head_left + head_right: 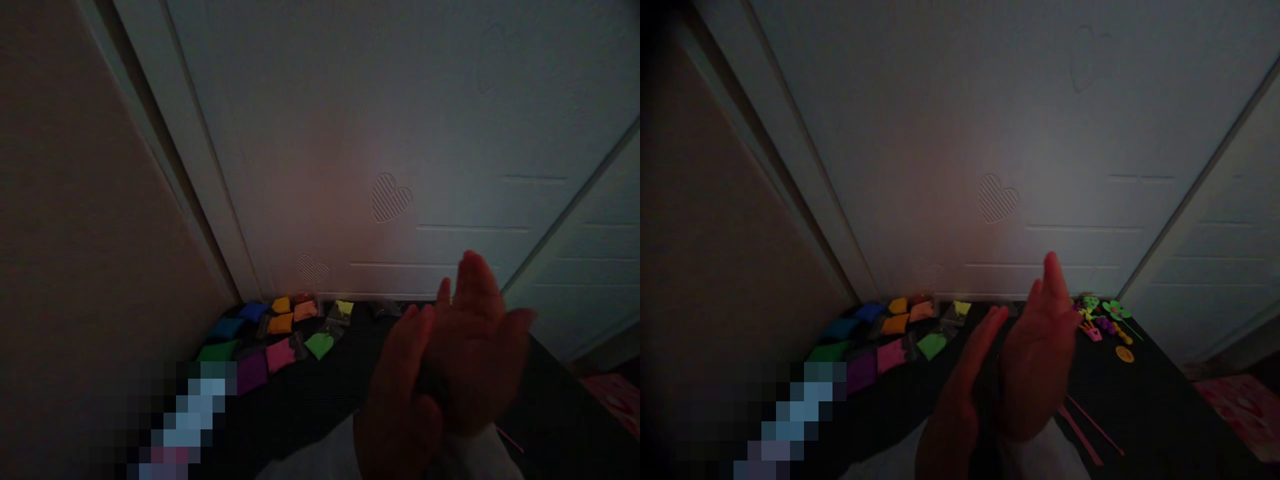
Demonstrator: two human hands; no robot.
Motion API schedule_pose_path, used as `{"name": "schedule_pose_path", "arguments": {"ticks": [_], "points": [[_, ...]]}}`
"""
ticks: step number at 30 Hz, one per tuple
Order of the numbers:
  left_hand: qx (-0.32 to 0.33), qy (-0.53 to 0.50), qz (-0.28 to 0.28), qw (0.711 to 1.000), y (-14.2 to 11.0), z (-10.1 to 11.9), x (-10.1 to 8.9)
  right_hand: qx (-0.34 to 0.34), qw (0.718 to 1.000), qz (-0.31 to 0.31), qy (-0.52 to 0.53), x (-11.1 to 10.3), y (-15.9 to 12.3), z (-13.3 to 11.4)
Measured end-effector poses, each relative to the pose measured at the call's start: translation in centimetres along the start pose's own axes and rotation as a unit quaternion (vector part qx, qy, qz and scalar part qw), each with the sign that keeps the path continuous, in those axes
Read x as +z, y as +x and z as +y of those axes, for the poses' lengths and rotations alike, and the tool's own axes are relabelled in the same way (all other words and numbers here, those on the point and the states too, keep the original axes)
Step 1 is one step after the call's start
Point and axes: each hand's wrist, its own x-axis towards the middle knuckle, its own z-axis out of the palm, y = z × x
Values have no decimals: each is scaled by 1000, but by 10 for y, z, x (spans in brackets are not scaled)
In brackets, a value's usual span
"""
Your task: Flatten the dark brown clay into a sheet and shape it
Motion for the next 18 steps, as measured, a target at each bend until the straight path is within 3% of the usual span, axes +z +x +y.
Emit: {"name": "schedule_pose_path", "arguments": {"ticks": [2,4,7,9,14,18], "points": [[52,-9,-1,999,-1,-9,2,32,993,81,82,-5,10,4],[113,-67,35,991,6,-8,-5,47,983,111,142,-1,10,2],[80,-272,86,955,24,11,-29,37,987,47,146,13,-3,-5],[37,-337,49,940,34,26,-47,28,990,10,140,20,-11,-8],[-32,-368,11,929,39,37,-63,30,986,-6,163,19,-14,-10],[-49,-332,29,942,37,35,-58,29,996,-59,56,15,-15,-15]]}}
